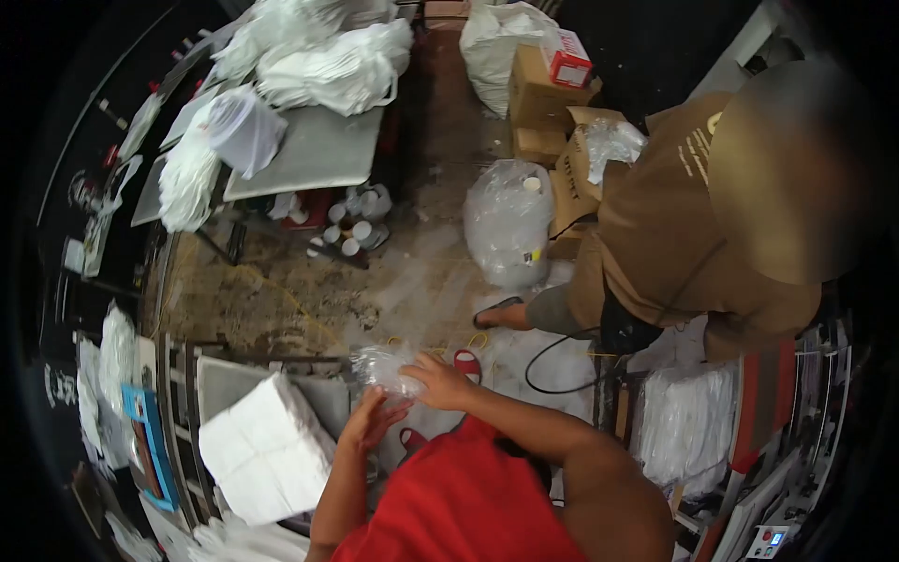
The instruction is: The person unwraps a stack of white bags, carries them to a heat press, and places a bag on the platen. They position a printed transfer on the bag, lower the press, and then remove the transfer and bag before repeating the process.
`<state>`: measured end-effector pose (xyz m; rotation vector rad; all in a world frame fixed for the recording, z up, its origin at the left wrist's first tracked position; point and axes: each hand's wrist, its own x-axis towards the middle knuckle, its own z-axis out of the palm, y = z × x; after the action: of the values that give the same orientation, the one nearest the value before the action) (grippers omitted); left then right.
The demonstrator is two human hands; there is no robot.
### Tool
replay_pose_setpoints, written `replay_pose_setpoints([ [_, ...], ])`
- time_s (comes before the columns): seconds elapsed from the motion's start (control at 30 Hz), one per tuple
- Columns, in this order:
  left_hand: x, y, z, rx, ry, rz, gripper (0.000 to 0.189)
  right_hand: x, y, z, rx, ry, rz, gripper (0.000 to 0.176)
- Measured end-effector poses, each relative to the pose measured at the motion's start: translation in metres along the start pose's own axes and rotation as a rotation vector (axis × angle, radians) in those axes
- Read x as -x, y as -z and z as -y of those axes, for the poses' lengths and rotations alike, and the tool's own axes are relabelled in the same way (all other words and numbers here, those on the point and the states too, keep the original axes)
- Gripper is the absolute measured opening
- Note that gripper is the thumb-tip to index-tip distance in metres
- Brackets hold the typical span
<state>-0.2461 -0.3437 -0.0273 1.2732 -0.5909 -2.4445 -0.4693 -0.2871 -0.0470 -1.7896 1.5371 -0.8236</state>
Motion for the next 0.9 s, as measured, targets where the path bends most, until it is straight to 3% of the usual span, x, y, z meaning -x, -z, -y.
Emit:
replay_pose_setpoints([
  [0.07,-0.002,-0.012,-0.020,-0.057,-0.014,-0.102,0.070,-0.038,0.045,-0.008,0.134,0.104,-0.206,0.070],
  [0.13,-0.014,-0.018,-0.040,0.003,-0.159,-0.238,0.067,-0.085,0.123,0.009,0.194,0.201,-0.385,0.057],
  [0.23,-0.017,0.011,-0.036,-0.130,-0.122,-0.287,0.060,-0.130,0.245,0.002,0.567,0.719,-0.570,0.042],
  [0.27,-0.013,0.013,-0.035,-0.233,-0.124,-0.326,0.058,-0.149,0.303,-0.007,0.724,0.703,-0.668,0.047],
  [0.3,-0.003,0.016,-0.034,-0.335,-0.126,-0.365,0.056,-0.164,0.375,-0.029,0.911,0.449,-0.801,0.054],
  [0.37,0.010,0.044,-0.018,-0.320,-0.080,-0.343,0.054,-0.182,0.521,-0.094,1.273,-0.496,-0.798,0.071],
  [0.4,0.018,0.046,-0.017,-0.323,-0.094,-0.337,0.054,-0.189,0.554,-0.111,1.315,-0.721,-0.730,0.080],
  [0.43,0.030,0.044,-0.015,-0.319,-0.021,-0.313,0.053,-0.198,0.552,-0.116,1.238,-0.714,-0.683,0.075],
  [0.5,0.036,0.036,-0.010,-0.293,0.042,-0.284,0.052,-0.222,0.536,-0.133,1.005,-0.689,-0.529,0.063],
  [0.53,0.038,0.030,-0.007,-0.333,0.061,-0.270,0.051,-0.226,0.491,-0.163,1.088,-0.401,-0.688,0.049],
  [0.57,0.042,0.026,-0.003,-0.364,0.079,-0.268,0.050,-0.225,0.441,-0.168,1.002,-0.325,-0.596,0.042],
  [0.6,0.044,0.027,0.002,-0.325,0.061,-0.295,0.050,-0.219,0.389,-0.147,0.875,-0.410,-0.333,0.041],
  [0.67,0.045,0.039,0.026,-0.403,-0.076,-0.248,0.044,-0.190,0.254,-0.182,0.638,-0.257,-0.146,0.035],
  [0.7,0.048,0.046,0.033,-0.591,-0.191,-0.245,0.038,-0.169,0.195,-0.167,0.539,-0.164,-0.041,0.033],
  [0.73,0.064,0.028,0.017,-0.809,-0.163,-0.254,0.035,-0.156,0.147,-0.136,0.420,-0.203,0.188,0.031],
  [0.77,0.073,0.033,0.030,-0.920,-0.307,-0.324,0.034,-0.140,0.091,-0.129,0.399,-0.202,0.374,0.023],
  [0.83,0.109,0.033,0.040,-0.802,-0.347,-0.402,0.035,-0.104,0.003,-0.088,-0.025,-0.265,0.478,0.019],
  [0.87,0.124,0.042,0.044,-0.813,-0.382,-0.420,0.036,-0.094,-0.031,-0.066,-0.033,-0.221,0.556,0.019],
  [0.9,0.144,0.051,0.041,-0.786,-0.370,-0.481,0.036,-0.085,-0.063,-0.049,-0.084,-0.049,0.434,0.020],
])
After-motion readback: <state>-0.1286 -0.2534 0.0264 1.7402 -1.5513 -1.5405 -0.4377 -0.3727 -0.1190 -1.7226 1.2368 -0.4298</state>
